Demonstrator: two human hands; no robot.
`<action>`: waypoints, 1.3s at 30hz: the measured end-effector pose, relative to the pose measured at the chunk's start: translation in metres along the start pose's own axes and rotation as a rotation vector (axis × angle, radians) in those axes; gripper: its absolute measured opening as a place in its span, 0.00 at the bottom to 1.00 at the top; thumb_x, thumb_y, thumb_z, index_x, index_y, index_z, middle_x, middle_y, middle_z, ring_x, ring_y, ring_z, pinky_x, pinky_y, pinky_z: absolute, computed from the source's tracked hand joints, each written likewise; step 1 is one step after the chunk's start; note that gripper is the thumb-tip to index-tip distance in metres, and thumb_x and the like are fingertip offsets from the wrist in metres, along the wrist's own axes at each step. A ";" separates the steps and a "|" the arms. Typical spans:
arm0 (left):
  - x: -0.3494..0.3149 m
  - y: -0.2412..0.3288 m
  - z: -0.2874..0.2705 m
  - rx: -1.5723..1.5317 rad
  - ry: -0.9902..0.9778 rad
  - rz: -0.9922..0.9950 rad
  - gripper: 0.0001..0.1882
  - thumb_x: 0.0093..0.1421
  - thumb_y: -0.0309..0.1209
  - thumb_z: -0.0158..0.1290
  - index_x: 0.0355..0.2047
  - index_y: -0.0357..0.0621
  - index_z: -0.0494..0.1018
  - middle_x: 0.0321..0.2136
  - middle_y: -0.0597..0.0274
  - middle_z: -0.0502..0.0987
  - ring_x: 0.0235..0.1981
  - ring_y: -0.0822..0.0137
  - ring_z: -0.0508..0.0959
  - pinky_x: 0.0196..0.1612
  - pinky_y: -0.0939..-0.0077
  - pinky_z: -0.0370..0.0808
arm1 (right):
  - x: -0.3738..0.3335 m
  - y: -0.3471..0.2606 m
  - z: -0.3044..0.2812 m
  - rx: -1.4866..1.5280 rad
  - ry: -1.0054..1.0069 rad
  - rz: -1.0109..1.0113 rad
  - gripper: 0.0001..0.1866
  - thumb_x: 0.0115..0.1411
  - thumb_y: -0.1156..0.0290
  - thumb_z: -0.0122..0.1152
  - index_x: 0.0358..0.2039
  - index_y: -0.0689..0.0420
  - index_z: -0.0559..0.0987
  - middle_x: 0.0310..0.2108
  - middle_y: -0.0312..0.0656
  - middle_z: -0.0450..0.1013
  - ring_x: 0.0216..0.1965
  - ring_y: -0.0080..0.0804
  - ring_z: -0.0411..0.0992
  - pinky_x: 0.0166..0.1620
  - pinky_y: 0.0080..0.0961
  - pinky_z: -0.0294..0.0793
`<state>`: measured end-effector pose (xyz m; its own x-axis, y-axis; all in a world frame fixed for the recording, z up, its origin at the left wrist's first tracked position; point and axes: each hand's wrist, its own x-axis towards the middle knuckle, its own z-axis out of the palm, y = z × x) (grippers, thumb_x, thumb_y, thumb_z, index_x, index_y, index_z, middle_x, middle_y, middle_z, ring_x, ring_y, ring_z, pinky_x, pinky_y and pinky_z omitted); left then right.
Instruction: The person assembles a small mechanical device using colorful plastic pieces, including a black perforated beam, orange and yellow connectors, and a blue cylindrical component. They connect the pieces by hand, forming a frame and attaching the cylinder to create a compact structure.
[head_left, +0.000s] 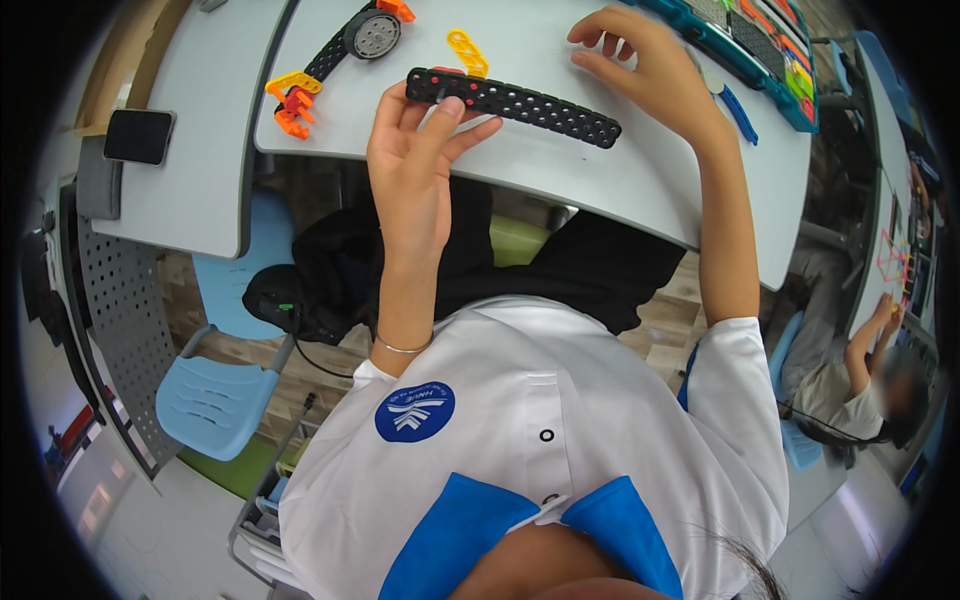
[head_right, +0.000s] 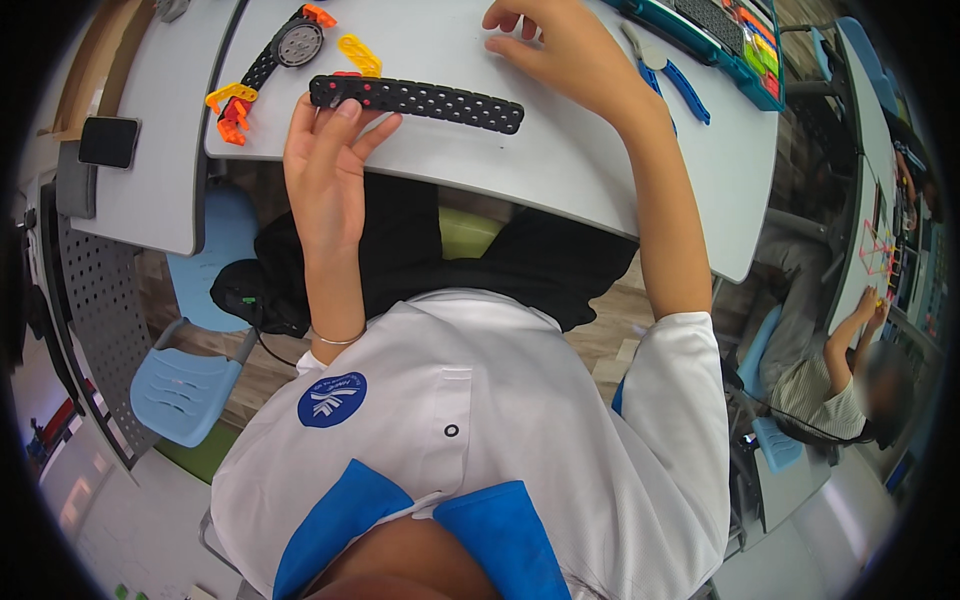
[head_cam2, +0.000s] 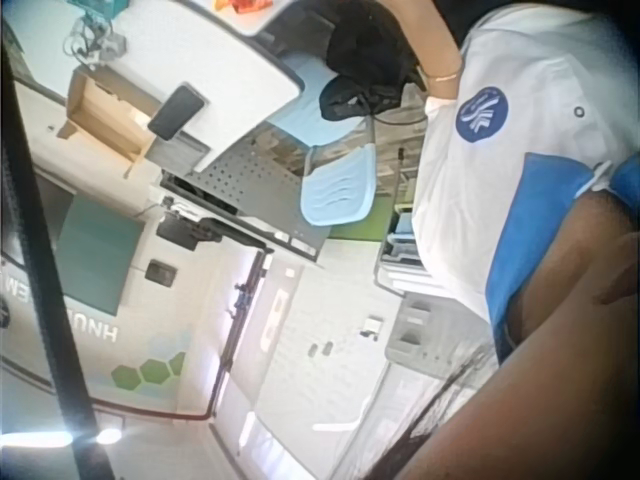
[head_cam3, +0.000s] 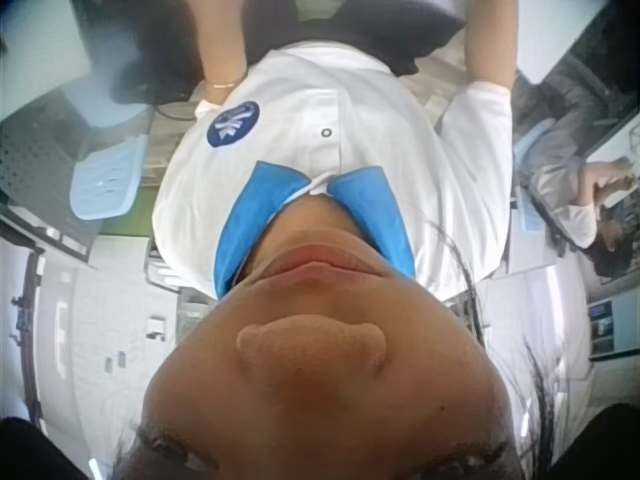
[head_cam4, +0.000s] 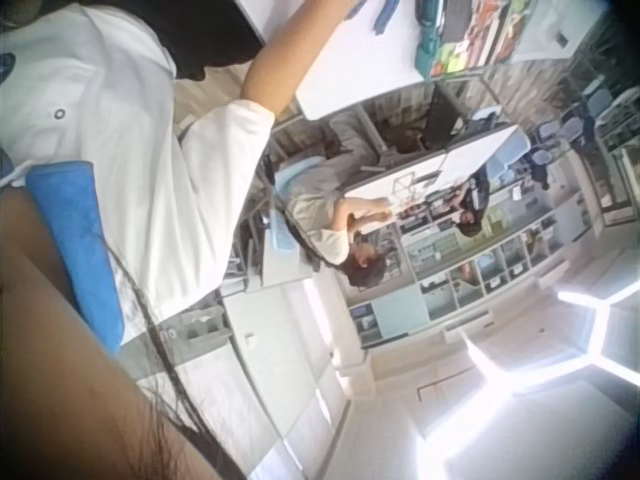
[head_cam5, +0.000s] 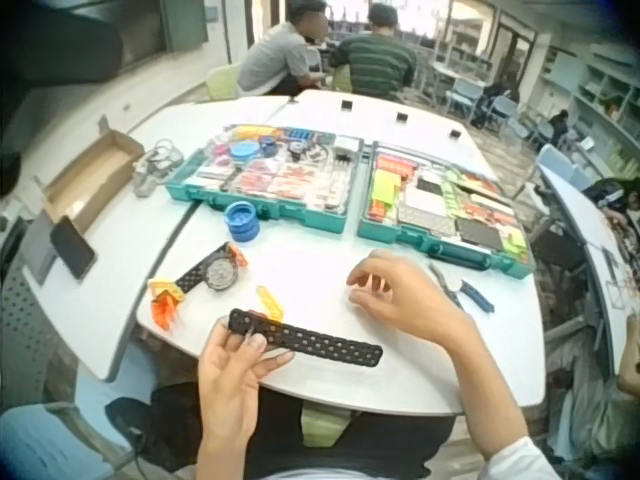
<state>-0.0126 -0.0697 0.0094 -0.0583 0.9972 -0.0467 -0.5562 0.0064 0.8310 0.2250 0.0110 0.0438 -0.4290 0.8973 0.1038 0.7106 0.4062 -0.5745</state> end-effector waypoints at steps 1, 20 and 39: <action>0.000 0.000 0.001 0.002 0.009 0.005 0.11 0.64 0.22 0.54 0.46 0.32 0.67 0.42 0.54 0.75 0.42 0.60 0.82 0.46 0.62 0.85 | 0.000 0.001 0.002 -0.017 0.060 -0.081 0.09 0.62 0.66 0.66 0.40 0.55 0.83 0.34 0.32 0.78 0.36 0.20 0.72 0.37 0.20 0.67; -0.001 0.009 -0.004 0.152 -0.022 -0.016 0.15 0.64 0.22 0.55 0.49 0.27 0.69 0.45 0.49 0.75 0.46 0.61 0.81 0.46 0.65 0.84 | -0.004 -0.019 0.015 0.300 -0.093 -0.102 0.10 0.60 0.67 0.67 0.38 0.60 0.82 0.31 0.34 0.76 0.30 0.21 0.68 0.36 0.20 0.68; -0.004 0.016 -0.018 0.311 0.022 0.034 0.10 0.64 0.22 0.55 0.44 0.32 0.70 0.41 0.49 0.81 0.40 0.65 0.84 0.40 0.77 0.81 | -0.002 -0.022 0.017 0.278 -0.108 -0.078 0.10 0.59 0.68 0.68 0.37 0.61 0.82 0.31 0.36 0.74 0.32 0.24 0.68 0.40 0.21 0.67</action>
<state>-0.0361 -0.0751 0.0126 -0.0922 0.9954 -0.0251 -0.2739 -0.0012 0.9618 0.2009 -0.0028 0.0424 -0.5440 0.8355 0.0780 0.4998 0.3973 -0.7697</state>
